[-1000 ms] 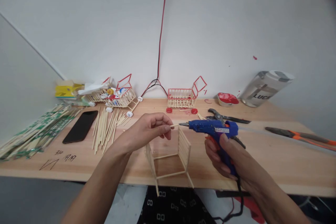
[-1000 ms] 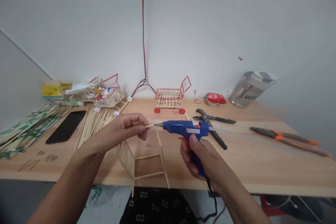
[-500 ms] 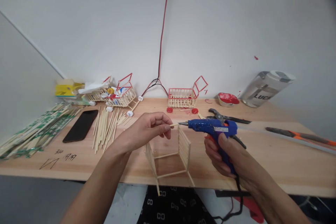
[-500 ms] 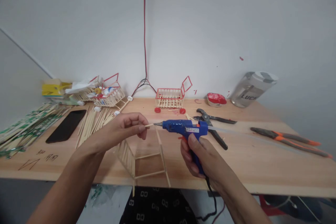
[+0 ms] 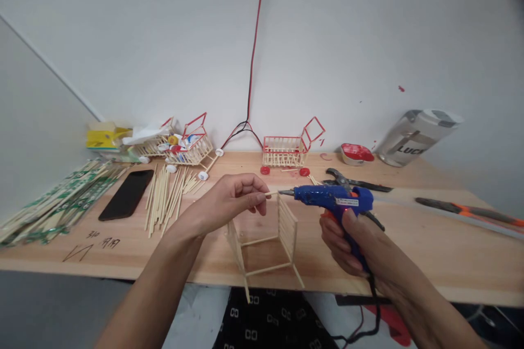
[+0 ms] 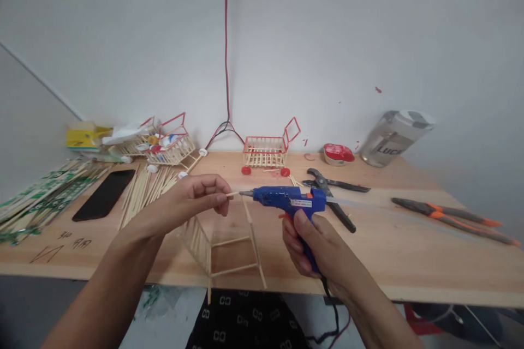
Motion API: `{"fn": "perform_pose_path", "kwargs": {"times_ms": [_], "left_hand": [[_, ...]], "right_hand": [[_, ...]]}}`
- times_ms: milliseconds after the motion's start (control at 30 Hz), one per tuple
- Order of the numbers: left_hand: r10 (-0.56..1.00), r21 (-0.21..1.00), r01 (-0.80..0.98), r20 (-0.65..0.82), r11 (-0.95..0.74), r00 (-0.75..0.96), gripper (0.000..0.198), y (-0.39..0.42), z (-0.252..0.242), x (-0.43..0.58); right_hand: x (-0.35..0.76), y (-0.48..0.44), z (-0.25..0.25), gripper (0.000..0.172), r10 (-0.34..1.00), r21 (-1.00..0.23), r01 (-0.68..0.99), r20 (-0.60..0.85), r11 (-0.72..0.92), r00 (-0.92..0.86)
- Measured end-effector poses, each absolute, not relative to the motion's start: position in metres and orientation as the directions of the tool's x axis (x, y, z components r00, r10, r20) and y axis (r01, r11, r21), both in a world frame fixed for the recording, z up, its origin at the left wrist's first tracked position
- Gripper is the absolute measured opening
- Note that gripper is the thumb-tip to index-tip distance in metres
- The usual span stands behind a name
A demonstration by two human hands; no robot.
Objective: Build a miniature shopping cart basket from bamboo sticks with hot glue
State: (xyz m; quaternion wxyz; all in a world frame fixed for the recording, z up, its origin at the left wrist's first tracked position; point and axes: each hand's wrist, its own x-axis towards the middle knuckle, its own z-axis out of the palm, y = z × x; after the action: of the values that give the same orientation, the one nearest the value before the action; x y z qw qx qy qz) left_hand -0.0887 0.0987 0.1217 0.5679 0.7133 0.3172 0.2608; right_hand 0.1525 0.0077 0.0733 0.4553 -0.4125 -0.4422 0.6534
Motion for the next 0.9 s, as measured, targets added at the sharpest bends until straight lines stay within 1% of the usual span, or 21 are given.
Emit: {"fn": "perform_pose_path", "kwargs": {"times_ms": [200,400,900], "left_hand": [[0.75,0.978,0.154,0.004,-0.14,0.662,0.011,0.0976,0.1223,-0.0885],[0.754,0.976,0.165,-0.002,-0.142,0.657,0.011,0.097,0.1234,-0.089],[0.76,0.975,0.165,0.006,-0.149,0.65,0.012,0.0978,0.1214,-0.0906]], "right_hand": [[0.152,0.0089,0.073,0.056,0.964,-0.953,-0.237,-0.135,-0.19,-0.231],[0.154,0.0069,0.071,0.056,0.966,-0.965,-0.195,-0.128,-0.173,-0.226],[0.1511,0.006,0.0744,0.057,0.972,-0.976,-0.164,-0.109,-0.144,-0.208]]}}
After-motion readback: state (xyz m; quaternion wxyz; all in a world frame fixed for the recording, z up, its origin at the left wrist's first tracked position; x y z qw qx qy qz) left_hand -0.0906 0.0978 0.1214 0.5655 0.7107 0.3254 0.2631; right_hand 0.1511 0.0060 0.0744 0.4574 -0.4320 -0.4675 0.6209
